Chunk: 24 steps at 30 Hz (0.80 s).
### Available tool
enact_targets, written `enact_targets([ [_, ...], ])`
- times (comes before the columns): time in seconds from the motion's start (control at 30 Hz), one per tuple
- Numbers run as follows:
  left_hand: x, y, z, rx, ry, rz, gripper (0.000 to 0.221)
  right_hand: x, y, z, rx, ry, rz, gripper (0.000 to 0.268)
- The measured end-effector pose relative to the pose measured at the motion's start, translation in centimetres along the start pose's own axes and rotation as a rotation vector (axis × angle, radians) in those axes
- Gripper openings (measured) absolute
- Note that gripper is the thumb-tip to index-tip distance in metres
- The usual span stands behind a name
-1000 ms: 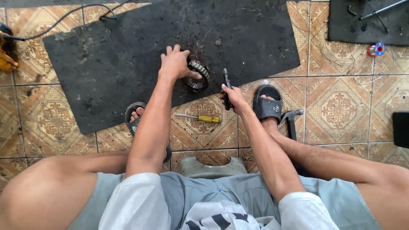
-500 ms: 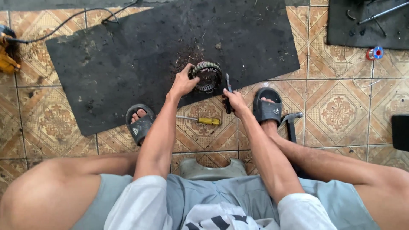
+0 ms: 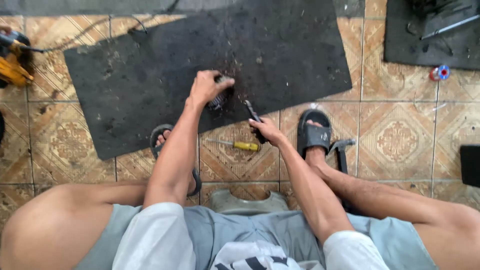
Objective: Extracting copper windings from an electric motor stator using pliers.
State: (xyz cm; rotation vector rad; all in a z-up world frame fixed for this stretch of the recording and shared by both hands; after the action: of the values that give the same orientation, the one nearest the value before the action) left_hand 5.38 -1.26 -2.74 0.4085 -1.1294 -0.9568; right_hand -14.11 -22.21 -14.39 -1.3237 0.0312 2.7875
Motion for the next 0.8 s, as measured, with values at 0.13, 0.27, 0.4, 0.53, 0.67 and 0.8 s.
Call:
enact_targets([
  [0.13,2.4,2.4,2.8,-0.004,-0.014,0.161,0.063,2.4,-1.0,-1.2,-0.107,-0.014,0.07,0.036],
  [0.27,1.4,1.8,2.4,-0.088,0.007,0.156,0.061,0.6,-2.1,-0.3,-0.126,0.022,0.128,0.035],
  [0.4,2.1,1.7,2.7,-0.04,0.056,0.06,0.063,1.8,-2.1,-1.1,-0.106,-0.018,0.192,0.037],
  [0.53,2.0,-0.4,1.7,-0.008,0.103,0.002,0.063,-0.4,-2.8,1.0,-0.078,-0.046,0.216,0.038],
  [0.67,2.5,-1.2,0.9,0.011,0.093,0.005,0.066,-1.8,-2.8,1.8,-0.052,-0.031,0.172,0.04],
  [0.8,3.0,-0.5,1.6,0.014,0.144,0.071,0.071,-0.7,-2.8,1.5,-0.07,-0.063,0.188,0.037],
])
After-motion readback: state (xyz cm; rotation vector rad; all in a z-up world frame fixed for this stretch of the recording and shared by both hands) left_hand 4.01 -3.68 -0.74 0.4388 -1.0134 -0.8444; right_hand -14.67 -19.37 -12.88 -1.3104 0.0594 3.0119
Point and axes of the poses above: each hand's wrist, its own z-axis away from the middle knuckle, its own y-axis out of the back of the hand, x = y × z, the point moved 6 cm from there along -z, towards the middle knuckle, and after that the axes turned 6 degrees about y, right-handed, at the moved point
